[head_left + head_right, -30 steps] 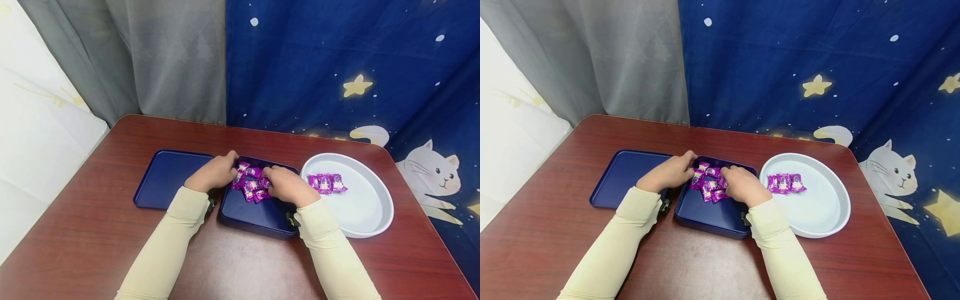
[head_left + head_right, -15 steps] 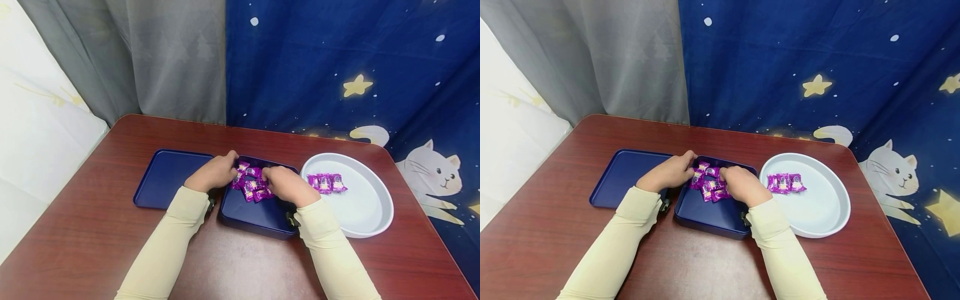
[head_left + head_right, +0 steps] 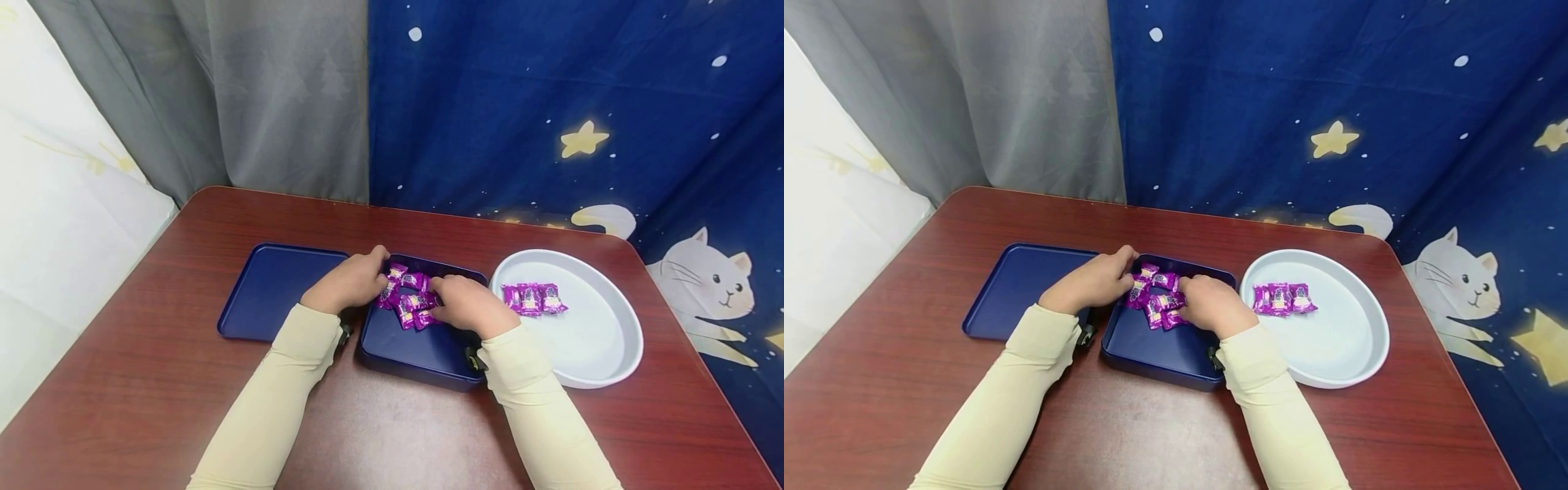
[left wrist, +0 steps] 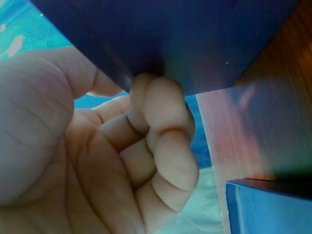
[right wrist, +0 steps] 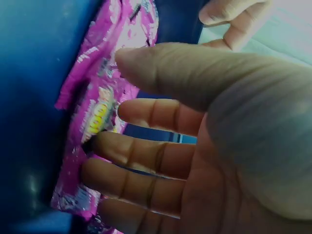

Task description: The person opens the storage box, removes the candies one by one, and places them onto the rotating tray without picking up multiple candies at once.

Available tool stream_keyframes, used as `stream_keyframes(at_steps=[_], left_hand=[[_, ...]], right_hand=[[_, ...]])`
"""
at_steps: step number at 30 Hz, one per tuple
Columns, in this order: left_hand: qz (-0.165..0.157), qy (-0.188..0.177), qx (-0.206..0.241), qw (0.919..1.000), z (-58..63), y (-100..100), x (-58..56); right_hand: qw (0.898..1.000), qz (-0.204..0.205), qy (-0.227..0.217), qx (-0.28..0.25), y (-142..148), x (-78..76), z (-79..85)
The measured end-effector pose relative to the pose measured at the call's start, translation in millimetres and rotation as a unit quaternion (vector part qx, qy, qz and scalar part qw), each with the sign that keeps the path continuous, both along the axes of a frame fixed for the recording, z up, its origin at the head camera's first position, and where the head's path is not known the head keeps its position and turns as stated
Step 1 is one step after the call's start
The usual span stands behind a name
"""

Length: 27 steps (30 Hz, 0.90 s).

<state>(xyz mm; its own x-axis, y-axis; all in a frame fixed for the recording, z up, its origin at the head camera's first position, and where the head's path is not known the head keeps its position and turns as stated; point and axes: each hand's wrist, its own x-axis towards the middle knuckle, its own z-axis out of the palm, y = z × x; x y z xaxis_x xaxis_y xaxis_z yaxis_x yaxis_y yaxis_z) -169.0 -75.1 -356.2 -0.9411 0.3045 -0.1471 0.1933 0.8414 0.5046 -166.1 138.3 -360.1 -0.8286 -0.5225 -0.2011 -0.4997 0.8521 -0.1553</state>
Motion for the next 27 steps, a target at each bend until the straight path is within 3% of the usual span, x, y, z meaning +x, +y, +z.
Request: stream_keyframes(at_steps=[20, 27], left_hand=[[0.004, 0.004, 0.0, 1.0, -0.6, -0.3, -0.1], [0.001, 0.005, 0.001, 1.0, 0.1, 0.3, 0.2]], right_hand=[[1.0, 0.003, -0.012, 0.017, -3.2, -1.5, -3.9], [1.0, 0.007, -0.004, -0.01, 0.7, 0.2, 1.3]])
